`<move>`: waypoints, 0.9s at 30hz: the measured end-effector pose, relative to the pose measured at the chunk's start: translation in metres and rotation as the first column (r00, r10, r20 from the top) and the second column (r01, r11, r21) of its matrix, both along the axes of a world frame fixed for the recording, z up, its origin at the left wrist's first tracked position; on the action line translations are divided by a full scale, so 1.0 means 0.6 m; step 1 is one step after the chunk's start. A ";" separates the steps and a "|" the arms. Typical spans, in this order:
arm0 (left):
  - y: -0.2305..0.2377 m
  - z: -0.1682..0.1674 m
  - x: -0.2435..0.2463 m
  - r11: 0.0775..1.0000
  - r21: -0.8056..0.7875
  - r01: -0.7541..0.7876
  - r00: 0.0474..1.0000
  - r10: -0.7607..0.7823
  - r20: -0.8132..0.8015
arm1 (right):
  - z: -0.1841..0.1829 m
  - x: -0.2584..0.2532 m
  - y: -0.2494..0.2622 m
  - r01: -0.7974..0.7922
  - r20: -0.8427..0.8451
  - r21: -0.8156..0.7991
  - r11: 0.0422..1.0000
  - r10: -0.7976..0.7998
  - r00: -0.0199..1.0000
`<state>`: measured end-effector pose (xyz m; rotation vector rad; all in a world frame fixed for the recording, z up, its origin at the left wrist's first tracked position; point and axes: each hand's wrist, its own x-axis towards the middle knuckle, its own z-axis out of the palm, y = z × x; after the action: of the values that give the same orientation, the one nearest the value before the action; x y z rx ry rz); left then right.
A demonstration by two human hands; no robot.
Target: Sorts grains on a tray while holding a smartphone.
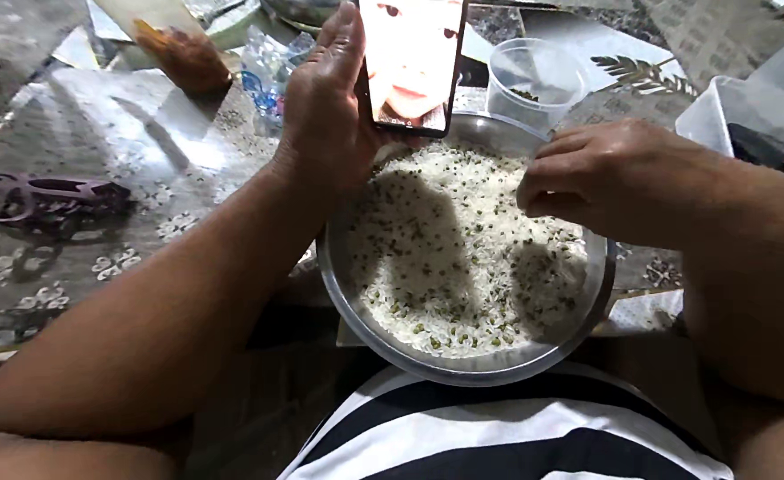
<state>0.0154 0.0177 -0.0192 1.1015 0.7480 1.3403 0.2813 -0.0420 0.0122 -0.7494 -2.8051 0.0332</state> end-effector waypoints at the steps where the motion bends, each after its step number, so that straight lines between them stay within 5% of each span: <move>1: 0.001 0.000 0.000 1.000 -0.002 -0.005 1.000 0.005 0.001 | 0.001 0.004 -0.002 -0.001 0.030 -0.032 0.999 0.002 1.000; 6: 0.007 -0.006 -0.003 0.998 0.054 0.030 1.000 -0.030 -0.007 | -0.024 -0.011 -0.006 0.048 0.180 -0.168 0.985 -0.017 0.983; 13: 0.002 -0.007 -0.003 0.999 0.025 0.028 0.999 -0.029 0.023 | -0.016 -0.007 -0.004 -0.107 -0.018 -0.044 0.993 0.106 0.994; 27: 0.002 -0.006 -0.002 0.999 0.031 0.032 0.999 -0.032 0.001 | -0.053 -0.046 0.009 -0.084 -0.042 -0.021 0.996 0.083 0.996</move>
<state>0.0140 0.0186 -0.0228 1.1322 0.7077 1.3288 0.2534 -0.0368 -0.0198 -0.6286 -2.8000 0.0947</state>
